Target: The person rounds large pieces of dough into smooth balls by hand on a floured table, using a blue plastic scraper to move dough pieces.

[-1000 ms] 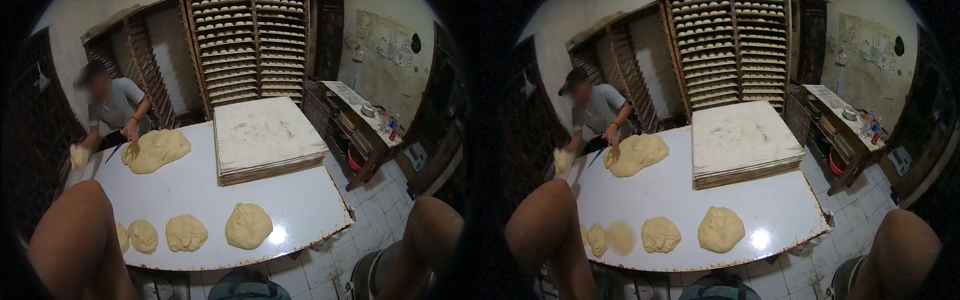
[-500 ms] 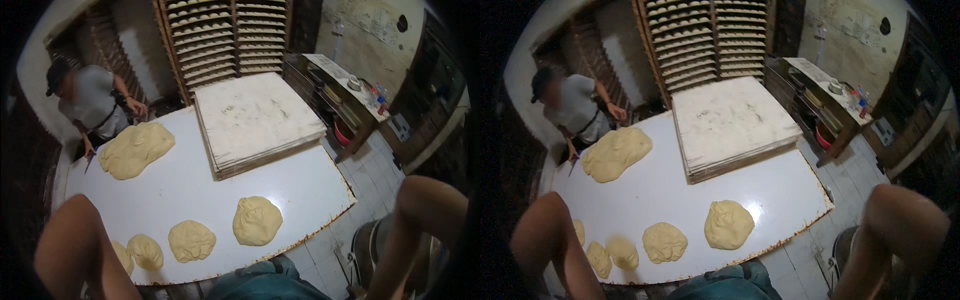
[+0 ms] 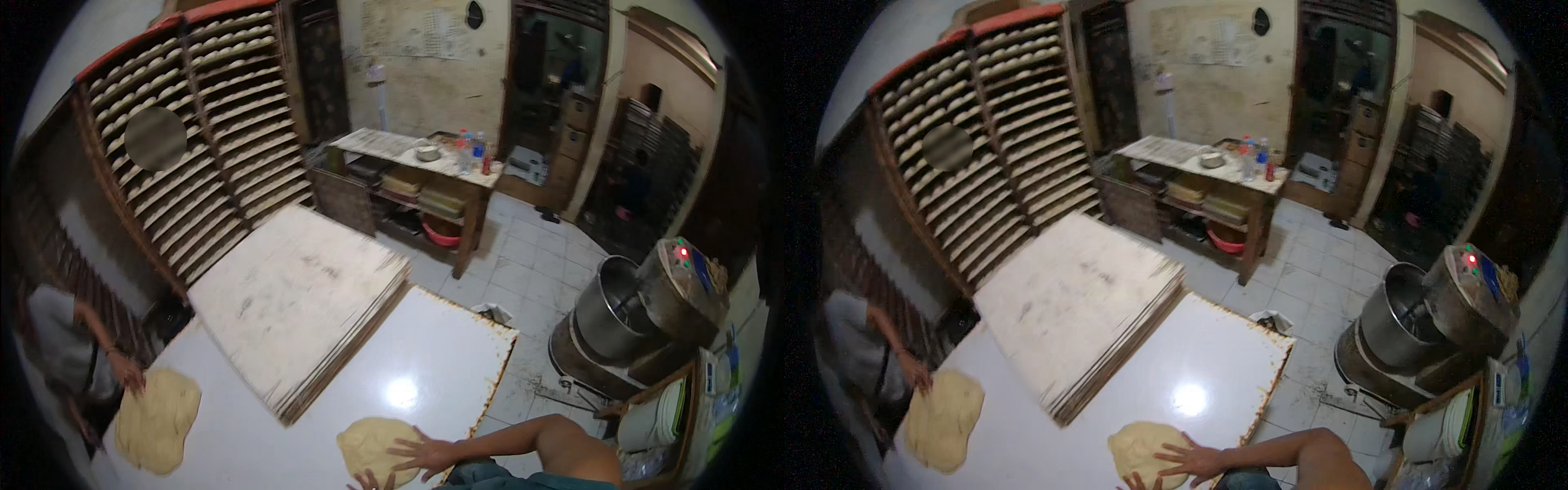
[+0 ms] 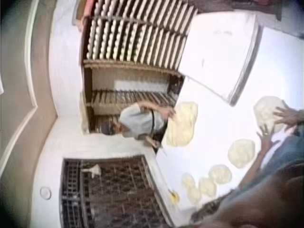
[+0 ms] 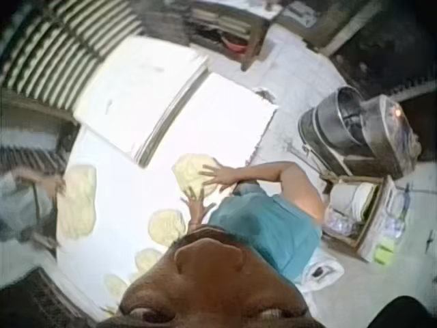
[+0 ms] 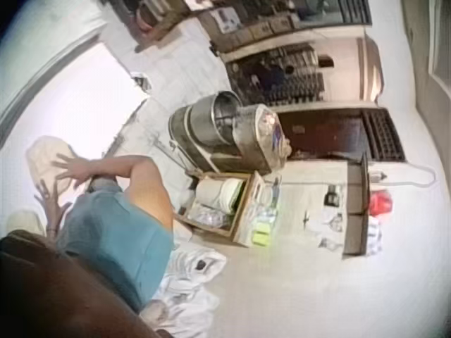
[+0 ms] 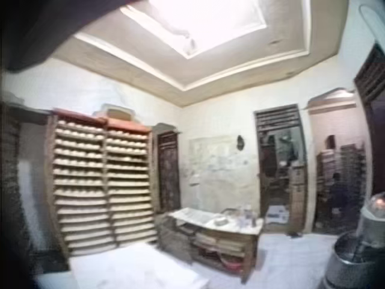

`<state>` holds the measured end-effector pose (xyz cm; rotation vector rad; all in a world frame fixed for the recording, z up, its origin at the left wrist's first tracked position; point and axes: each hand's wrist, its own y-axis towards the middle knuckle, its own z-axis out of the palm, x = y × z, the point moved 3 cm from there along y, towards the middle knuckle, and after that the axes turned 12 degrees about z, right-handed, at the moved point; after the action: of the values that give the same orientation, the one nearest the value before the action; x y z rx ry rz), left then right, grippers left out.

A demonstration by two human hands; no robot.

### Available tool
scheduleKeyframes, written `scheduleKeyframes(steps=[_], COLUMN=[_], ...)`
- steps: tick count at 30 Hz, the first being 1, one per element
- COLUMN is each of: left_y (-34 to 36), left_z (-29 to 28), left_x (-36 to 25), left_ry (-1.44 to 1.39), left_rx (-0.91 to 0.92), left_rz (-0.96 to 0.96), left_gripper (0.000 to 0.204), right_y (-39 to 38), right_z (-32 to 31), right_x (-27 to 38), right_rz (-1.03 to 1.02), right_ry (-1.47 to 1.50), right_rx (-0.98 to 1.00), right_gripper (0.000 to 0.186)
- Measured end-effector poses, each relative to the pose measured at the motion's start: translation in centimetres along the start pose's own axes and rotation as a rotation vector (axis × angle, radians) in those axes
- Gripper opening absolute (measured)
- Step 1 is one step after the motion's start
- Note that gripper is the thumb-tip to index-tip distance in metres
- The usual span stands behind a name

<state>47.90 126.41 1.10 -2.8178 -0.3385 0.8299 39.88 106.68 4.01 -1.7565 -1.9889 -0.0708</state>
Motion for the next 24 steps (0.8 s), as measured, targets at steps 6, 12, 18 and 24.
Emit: scheduleKeyframes(steps=[6, 12, 18, 24], left_y=[10.0, 10.8, 8.9, 5.7], left_z=[-7.9, -21.1, -21.5, -1.3], left_x=[-1.3, -5.9, -11.7, -6.2], left_ry=[-0.298, -0.89, -0.25, -0.247], left_rx=[-0.605, -1.424, -1.089, -0.025], left_rz=[0.107, -0.045, 0.488, 0.091], left_gripper=[0.049, 0.021, 0.025, 0.048], right_y=[7.1, 4.3, -2.6, -6.2], right_z=[6.4, -18.9, -18.4, 1.9], right_x=[-7.6, -3.0, -2.7, -3.6], right_rz=[0.13, 0.041, 0.15, 0.799], right_ry=[0.408, 0.997, 0.759, 0.562], right_rx=[-0.629, -1.015, -0.946, 0.238], right_gripper=[0.056, 0.038, 0.045, 0.06])
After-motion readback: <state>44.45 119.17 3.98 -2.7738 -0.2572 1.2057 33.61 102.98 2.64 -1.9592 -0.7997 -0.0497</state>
